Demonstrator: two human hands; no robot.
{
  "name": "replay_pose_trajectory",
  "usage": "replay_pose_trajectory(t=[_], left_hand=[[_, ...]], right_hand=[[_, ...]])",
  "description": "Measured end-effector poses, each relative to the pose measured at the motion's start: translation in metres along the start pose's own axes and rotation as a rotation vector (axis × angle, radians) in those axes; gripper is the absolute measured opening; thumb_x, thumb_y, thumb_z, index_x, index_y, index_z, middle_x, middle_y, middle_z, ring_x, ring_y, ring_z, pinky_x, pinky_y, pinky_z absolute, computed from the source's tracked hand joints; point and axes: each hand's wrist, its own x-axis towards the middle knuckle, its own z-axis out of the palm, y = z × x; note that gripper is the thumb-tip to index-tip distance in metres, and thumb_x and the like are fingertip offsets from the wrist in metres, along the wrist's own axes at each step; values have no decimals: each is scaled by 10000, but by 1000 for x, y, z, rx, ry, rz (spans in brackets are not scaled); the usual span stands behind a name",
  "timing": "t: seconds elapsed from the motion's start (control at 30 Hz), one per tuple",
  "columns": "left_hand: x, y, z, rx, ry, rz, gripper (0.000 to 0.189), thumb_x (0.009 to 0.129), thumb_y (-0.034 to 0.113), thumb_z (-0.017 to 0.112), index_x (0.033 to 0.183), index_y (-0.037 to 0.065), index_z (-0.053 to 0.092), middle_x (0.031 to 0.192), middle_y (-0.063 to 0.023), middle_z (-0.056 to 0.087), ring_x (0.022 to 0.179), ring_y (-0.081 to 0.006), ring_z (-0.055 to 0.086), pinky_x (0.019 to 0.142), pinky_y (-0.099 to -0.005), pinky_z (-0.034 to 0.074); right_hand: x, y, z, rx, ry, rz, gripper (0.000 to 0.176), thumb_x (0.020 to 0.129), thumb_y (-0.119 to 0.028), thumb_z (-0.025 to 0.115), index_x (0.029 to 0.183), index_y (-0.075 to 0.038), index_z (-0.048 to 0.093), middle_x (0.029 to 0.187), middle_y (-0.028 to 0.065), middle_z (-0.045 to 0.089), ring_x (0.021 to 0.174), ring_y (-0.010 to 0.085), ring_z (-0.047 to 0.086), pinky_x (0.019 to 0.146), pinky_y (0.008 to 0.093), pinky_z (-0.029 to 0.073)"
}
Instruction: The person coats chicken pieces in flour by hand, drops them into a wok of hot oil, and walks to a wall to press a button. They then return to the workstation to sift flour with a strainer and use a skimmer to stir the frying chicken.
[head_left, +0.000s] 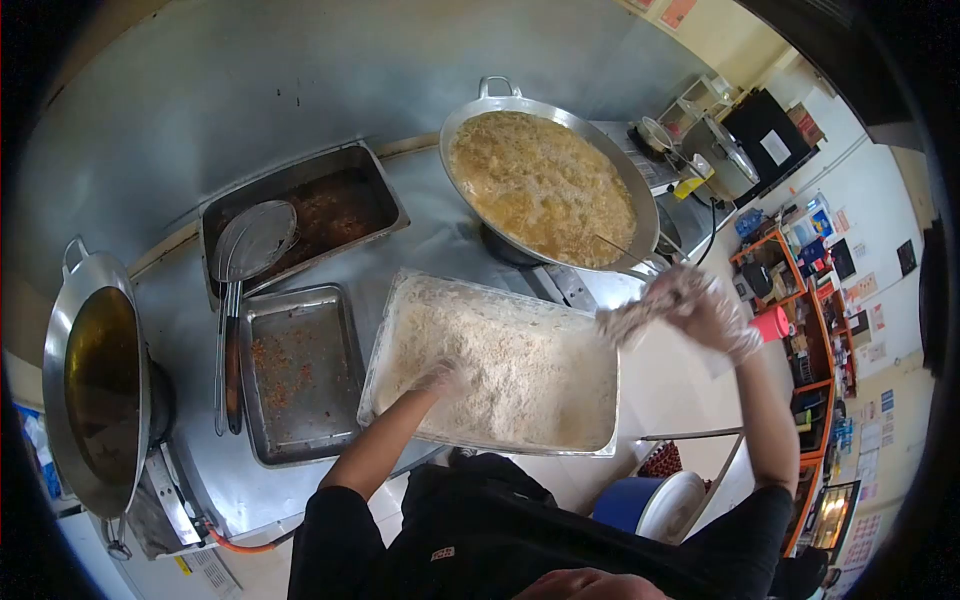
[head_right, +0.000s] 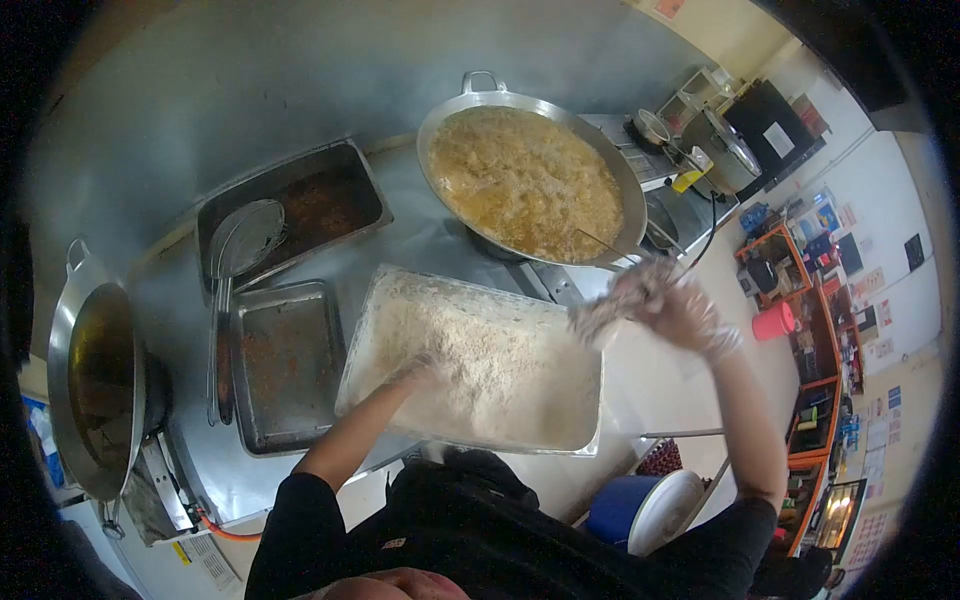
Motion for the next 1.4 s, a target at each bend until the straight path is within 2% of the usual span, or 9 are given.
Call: replay_pose_trajectory(t=[0.23, 0.4, 0.67, 0.77, 1.03, 1.17, 1.2, 1.37, 1.4], left_hand=[[27, -36, 68, 15, 63, -33, 677, 865, 543, 410, 1198, -33, 534, 1196, -283, 531, 1156, -402, 493, 1001, -473, 367], [-26, 5, -19, 24, -164, 84, 663, 873, 532, 433, 1253, -9, 479, 1219, -263, 521, 1147, -385, 503, 988, -466, 384], [-70, -16, -13, -680, -148, -187, 641, 757, 557, 635, 1064, -5, 617, 926, -221, 654, 878, -326, 637, 759, -402, 484], [-95, 9, -26, -591, -113, -230, 652, 757, 554, 633, 1080, -12, 607, 977, -248, 639, 924, -321, 627, 786, -406, 470], [-126, 63, -17, -421, 202, -260, 515, 840, 445, 556, 1133, 24, 598, 1119, -277, 582, 1098, -396, 545, 955, -412, 420], [-111, 61, 22, -289, 438, -270, 466, 861, 445, 535, 1090, 52, 636, 1105, -229, 608, 1069, -357, 571, 936, -395, 434], [-109, 51, 30, -296, 480, -264, 467, 865, 452, 530, 1089, 57, 638, 1098, -223, 612, 1060, -347, 577, 927, -392, 438], [-118, 107, -6, -211, 434, -623, 488, 882, 497, 493, 1068, 74, 650, 994, -207, 645, 960, -332, 621, 828, -406, 473], [-115, 119, -17, -145, 316, -745, 502, 880, 510, 489, 1064, 71, 650, 969, -207, 648, 936, -341, 626, 805, -413, 477]], right_hand=[[95, 11, -21, -243, -5, 230, 262, 791, -251, 627, 958, -49, 631, 891, 186, 622, 866, 314, 606, 787, 403, 467], [175, 111, 48, -504, -156, 27, 286, 808, -317, 591, 923, -58, 626, 864, 181, 634, 845, 286, 612, 759, 393, 471], [234, 207, 118, -684, -76, -101, 231, 847, -208, 481, 917, -37, 620, 915, 120, 648, 816, 256, 602, 726, 367, 463], [223, 254, 51, -252, 248, -559, 236, 883, -190, 442, 1056, -172, 601, 940, 83, 615, 806, 219, 595, 756, 347, 490], [-11, 102, -136, -396, 314, 107, 240, 875, -265, 561, 1026, -91, 627, 972, 149, 641, 898, 266, 616, 813, 355, 487], [-109, 149, -90, -181, 370, 238, 237, 894, -270, 585, 1030, -79, 616, 956, 98, 657, 850, 219, 629, 735, 322, 506], [-131, 171, -49, 474, 450, 149, 212, 908, -242, 573, 1034, -75, 606, 971, 56, 653, 853, 167, 624, 700, 296, 509], [-178, 311, 211, 875, 193, 462, 278, 918, -310, 477, 924, -67, 612, 857, 58, 643, 769, 181, 619, 688, 343, 494], [-173, 331, 270, 1557, 161, 459, 226, 904, -277, 471, 877, -98, 607, 814, 54, 632, 720, 194, 614, 668, 370, 492]])
